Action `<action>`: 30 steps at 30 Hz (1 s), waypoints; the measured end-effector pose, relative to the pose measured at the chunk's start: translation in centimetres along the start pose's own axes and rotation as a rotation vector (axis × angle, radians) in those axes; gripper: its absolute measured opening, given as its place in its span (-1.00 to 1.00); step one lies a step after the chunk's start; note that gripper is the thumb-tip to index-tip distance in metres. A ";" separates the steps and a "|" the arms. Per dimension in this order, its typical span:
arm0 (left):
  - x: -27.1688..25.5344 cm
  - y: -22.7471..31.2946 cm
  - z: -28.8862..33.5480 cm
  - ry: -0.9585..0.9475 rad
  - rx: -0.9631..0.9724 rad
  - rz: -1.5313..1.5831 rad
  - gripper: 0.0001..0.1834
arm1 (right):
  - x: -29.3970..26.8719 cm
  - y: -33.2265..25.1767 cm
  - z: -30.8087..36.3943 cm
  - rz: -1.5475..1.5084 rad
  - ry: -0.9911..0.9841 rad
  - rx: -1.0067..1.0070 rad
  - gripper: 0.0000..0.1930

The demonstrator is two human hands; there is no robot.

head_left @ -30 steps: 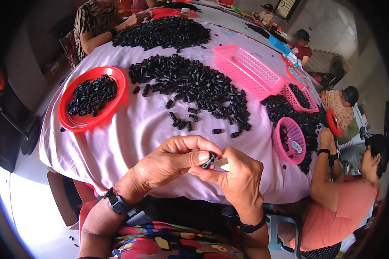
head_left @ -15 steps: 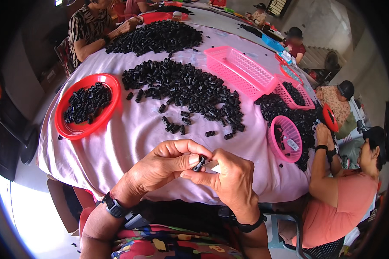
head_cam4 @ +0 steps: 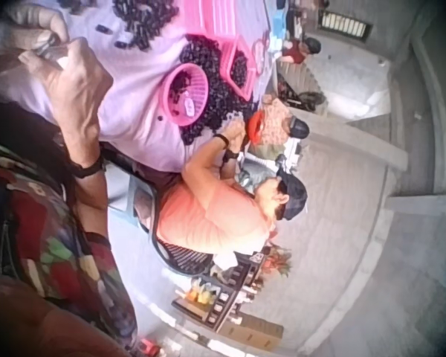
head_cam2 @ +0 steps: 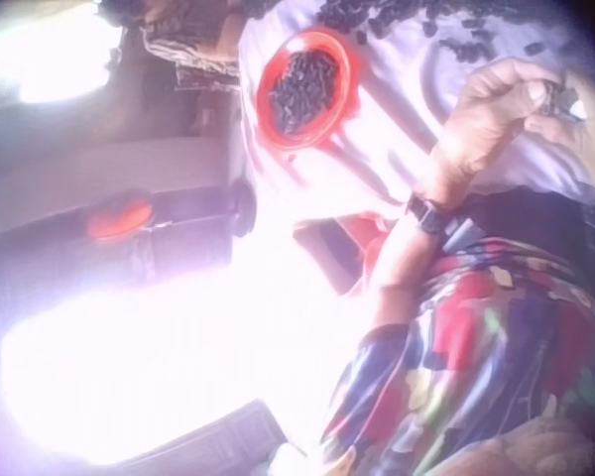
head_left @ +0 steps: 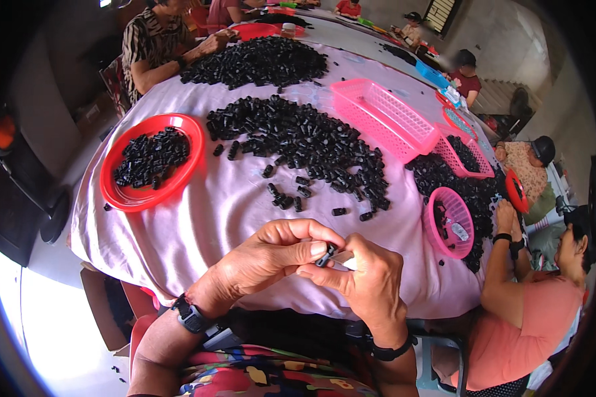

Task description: Sort and inspect small black plastic components at a work table.

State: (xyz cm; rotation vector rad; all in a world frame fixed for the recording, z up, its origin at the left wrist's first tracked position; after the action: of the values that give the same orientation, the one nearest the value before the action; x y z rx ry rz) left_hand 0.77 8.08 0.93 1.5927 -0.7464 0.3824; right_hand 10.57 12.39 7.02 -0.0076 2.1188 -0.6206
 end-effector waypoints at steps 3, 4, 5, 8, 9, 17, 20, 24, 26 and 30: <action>-0.1 0.0 0.0 -0.025 -0.003 -0.032 -0.70 | 0.3 0.0 0.0 -0.001 -0.007 -0.005 -0.49; -0.3 -0.1 0.0 -0.020 0.000 -0.033 -0.70 | 0.3 0.0 0.0 -0.004 -0.009 -0.010 -0.49; -0.7 -0.2 0.0 -0.010 0.003 -0.025 -0.70 | 0.2 0.0 0.1 0.013 -0.011 -0.008 -0.52; -0.9 -0.2 0.1 0.003 -0.001 0.039 -0.72 | -0.4 -0.2 0.3 -0.014 0.026 0.009 -0.59; -1.2 -0.2 0.1 0.038 -0.003 0.024 -0.73 | -0.7 -0.1 0.3 -0.059 0.065 0.025 -0.63; -2.3 0.1 0.1 0.103 0.019 -0.125 -0.70 | -1.0 -1.3 0.1 -0.075 0.124 -0.135 -0.73; -2.0 0.3 0.2 0.095 -0.002 -0.127 -0.72 | -0.9 -1.2 0.1 -0.070 0.130 -0.120 -0.74; -1.7 1.0 0.3 0.096 0.009 -0.297 -0.76 | -0.5 -0.7 0.3 -0.020 0.050 -0.097 -0.71; -1.5 1.1 0.2 0.083 0.013 -0.363 -0.78 | -0.5 -0.6 0.3 -0.035 0.040 -0.092 -0.71; -1.3 1.5 0.3 0.044 0.091 -0.433 -0.80 | -0.4 -0.9 0.1 -0.059 0.019 -0.104 -0.72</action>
State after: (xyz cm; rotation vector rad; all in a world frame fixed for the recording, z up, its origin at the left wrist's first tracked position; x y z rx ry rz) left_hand -1.20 8.11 1.16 1.7725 -0.3384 0.1350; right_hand 10.73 11.69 7.66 -0.1231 2.1733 -0.5464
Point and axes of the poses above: each hand's wrist, its own z-axis away from the middle knuckle, its own x-axis out of the palm, y = z × x, the point moved 8 cm from there along -z, towards the middle knuckle, and after that the axes turned 9 degrees about -y, right-handed, at the moved point
